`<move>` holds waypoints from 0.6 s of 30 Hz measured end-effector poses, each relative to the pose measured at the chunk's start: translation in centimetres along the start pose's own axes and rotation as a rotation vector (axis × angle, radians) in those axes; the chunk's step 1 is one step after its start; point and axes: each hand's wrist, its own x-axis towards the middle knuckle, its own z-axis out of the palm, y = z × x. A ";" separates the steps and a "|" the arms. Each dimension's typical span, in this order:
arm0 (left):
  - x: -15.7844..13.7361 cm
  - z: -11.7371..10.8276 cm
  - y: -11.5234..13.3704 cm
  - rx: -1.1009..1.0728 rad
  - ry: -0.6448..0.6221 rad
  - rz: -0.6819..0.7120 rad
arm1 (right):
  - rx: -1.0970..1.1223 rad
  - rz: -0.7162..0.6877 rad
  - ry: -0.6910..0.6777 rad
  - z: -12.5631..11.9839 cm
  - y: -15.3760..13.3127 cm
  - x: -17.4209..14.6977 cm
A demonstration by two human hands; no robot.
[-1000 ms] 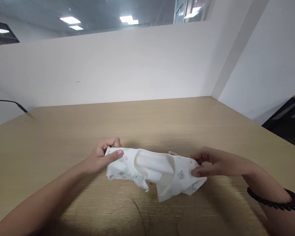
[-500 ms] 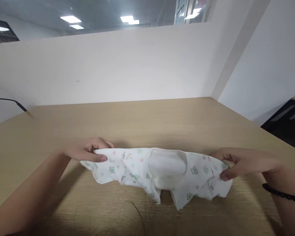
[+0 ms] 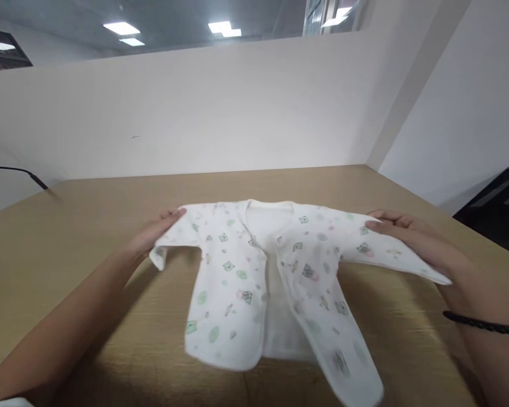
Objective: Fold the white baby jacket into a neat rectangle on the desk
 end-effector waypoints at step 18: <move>-4.0 6.8 -4.1 0.897 -0.847 0.309 | -0.778 -0.610 -0.477 13.5 3.0 -2.4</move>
